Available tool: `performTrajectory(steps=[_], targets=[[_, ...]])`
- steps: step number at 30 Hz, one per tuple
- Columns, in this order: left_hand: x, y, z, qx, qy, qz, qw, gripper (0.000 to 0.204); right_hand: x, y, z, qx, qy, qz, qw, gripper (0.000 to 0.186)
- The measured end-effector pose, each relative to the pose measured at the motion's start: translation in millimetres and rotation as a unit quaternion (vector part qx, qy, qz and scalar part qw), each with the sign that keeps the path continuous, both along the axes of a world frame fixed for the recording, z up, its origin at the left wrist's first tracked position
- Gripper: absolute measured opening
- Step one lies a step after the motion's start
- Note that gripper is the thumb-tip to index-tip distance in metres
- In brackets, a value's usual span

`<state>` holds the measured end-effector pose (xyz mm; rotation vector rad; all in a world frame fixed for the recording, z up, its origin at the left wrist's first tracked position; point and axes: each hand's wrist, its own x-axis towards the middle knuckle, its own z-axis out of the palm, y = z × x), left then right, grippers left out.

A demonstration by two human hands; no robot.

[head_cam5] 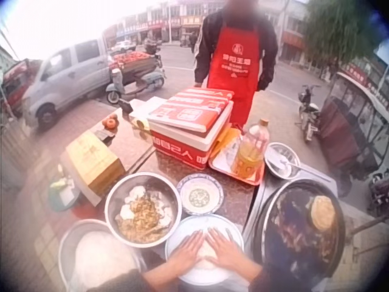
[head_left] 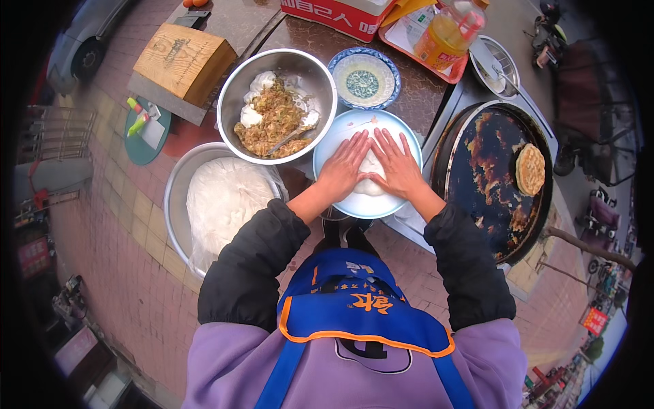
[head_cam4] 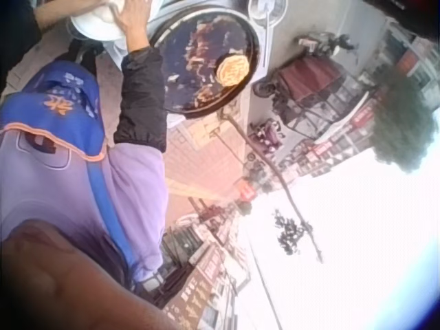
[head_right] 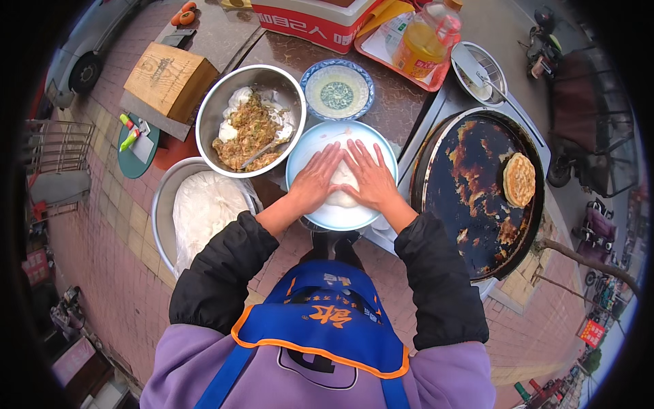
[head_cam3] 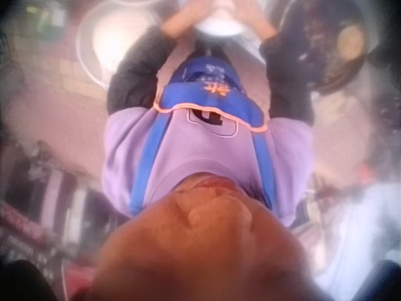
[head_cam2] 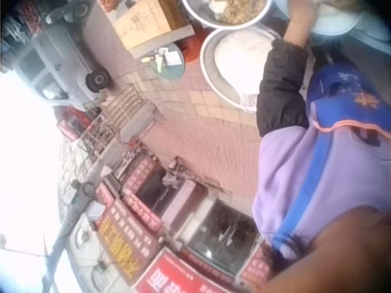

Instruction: The person prepares filled pancakes by flattening dough, adding a filling, sealing it, and cooking on a griddle. They flip the pancakes with a spatula and remove a finished one to a plate.

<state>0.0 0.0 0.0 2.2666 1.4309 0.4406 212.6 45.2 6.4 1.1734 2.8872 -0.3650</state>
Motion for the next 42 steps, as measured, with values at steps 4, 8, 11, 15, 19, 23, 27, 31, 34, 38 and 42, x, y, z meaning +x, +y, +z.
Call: performTrajectory(steps=[4, 8, 11, 15, 19, 23, 27, 31, 34, 38, 42], targets=[[8.5, 11.7, 2.6, 0.017, 0.043, -0.051, 0.998, 0.088, 7.3, -10.0, 2.0, 0.023, -0.019, -0.073, 0.997, 0.085], [13.4, 7.4, 2.6, -0.018, 0.075, -0.088, 0.993, 0.089, 11.3, -42.0, 3.2, -0.007, -0.022, -0.143, 0.989, 0.084], [8.6, 13.8, 7.0, -0.075, 0.06, -0.075, 0.993, 0.089, 2.3, -34.0, 10.0, -0.011, 0.005, -0.155, 0.988, 0.081], [2.8, 5.0, -7.3, -0.136, -0.288, 0.081, 0.944, 0.077, -32.3, -20.1, -2.8, -0.008, 0.12, -0.109, 0.987, 0.075], [-6.2, 2.4, -11.5, -0.203, -0.393, 0.116, 0.889, 0.068, -39.4, -19.0, -5.6, -0.007, 0.081, -0.072, 0.994, 0.071], [-7.9, 3.4, 0.8, -0.132, -0.366, 0.085, 0.917, 0.068, -56.1, -15.5, -0.7, 0.012, 0.068, -0.071, 0.995, 0.064], [-12.8, -4.7, 3.6, -0.082, -0.261, 0.074, 0.959, 0.071, -75.5, -30.7, 2.6, 0.006, 0.072, -0.03, 0.997, 0.06], [-18.3, -10.7, 13.1, -0.078, -0.157, 0.053, 0.983, 0.076, -63.0, -34.9, 9.3, -0.069, 0.105, 0.014, 0.992, 0.064], [-17.5, -6.4, 18.3, -0.067, -0.125, 0.031, 0.989, 0.082, -39.7, -22.0, 8.7, -0.019, 0.061, -0.007, 0.998, 0.068], [-9.4, 12.2, 10.8, -0.026, -0.034, -0.053, 0.998, 0.082, -18.4, -13.1, 1.4, -0.012, 0.019, -0.016, 1.0, 0.07], [-5.5, 30.9, -0.9, 0.006, -0.013, -0.113, 0.994, 0.084, -7.4, -21.4, -1.9, 0.033, -0.023, -0.073, 0.996, 0.077]])
